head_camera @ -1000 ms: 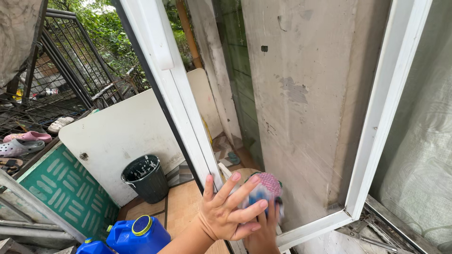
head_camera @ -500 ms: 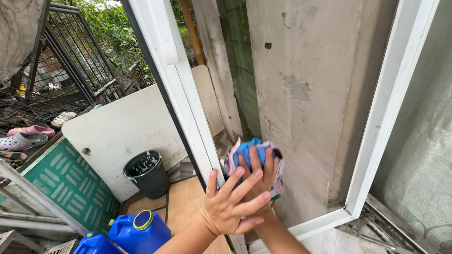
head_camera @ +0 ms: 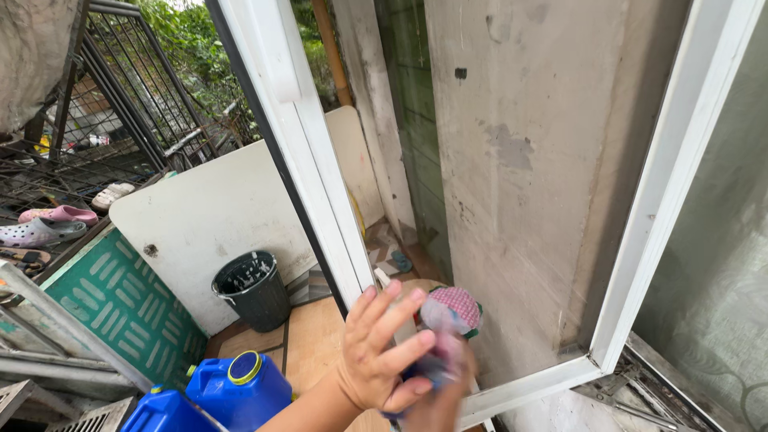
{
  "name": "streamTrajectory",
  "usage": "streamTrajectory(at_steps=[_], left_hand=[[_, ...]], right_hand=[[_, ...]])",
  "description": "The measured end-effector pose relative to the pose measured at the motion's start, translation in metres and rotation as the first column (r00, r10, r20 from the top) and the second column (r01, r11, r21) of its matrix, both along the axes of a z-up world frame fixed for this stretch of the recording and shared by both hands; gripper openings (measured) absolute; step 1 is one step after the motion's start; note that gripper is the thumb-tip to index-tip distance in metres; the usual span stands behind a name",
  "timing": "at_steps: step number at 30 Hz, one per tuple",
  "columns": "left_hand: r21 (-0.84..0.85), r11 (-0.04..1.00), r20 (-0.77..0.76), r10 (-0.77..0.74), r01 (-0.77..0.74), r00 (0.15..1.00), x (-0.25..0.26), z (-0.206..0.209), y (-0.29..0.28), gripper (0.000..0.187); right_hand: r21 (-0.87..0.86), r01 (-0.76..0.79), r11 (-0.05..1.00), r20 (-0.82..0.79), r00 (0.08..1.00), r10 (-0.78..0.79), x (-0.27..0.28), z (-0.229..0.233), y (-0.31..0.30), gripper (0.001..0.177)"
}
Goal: The person wipes a sliding window frame and glass with a blue cloth. They then spray a foaming cleaner onto the glass and scrub the surface with a red cloth in circular motions.
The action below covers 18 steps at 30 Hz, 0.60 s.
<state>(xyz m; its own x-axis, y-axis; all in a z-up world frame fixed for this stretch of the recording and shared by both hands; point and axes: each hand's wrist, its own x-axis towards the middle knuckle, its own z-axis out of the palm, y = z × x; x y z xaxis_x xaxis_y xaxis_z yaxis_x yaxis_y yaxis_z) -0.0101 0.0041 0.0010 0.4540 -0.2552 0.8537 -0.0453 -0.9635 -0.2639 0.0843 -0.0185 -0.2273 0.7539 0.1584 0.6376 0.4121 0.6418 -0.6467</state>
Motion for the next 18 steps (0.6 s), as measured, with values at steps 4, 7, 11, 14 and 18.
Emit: streamTrajectory(at_steps=[4, 7, 11, 14, 18], left_hand=[[0.006, 1.0, 0.038, 0.005, -0.005, 0.999, 0.002, 0.012, 0.001, 0.047], [0.138, 0.98, 0.059, 0.136, -0.143, 0.989, 0.006, 0.019, 0.001, 0.048], [0.154, 0.963, 0.08, 0.21, -0.22, 0.974, 0.006, 0.019, 0.001, 0.045], [0.16, 0.961, 0.099, 0.21, -0.224, 0.973, 0.005, 0.017, 0.002, 0.047], [0.124, 0.977, 0.087, 0.164, -0.174, 0.983, 0.008, 0.015, 0.005, 0.044]], right_hand=[[-0.085, 0.32, 0.944, 0.358, 0.894, -0.271, -0.006, -0.004, 0.019, 0.051], [0.058, 0.582, 0.811, 0.694, 0.561, -0.452, 0.005, -0.032, -0.008, 0.055], [0.019, 0.562, 0.827, 0.666, 0.609, -0.43, 0.006, -0.026, -0.012, 0.054], [-0.074, 0.466, 0.882, 0.503, 0.781, -0.37, -0.004, 0.013, -0.001, 0.053], [-0.157, 0.393, 0.906, 0.4, 0.864, -0.306, -0.017, 0.024, 0.004, 0.052]])
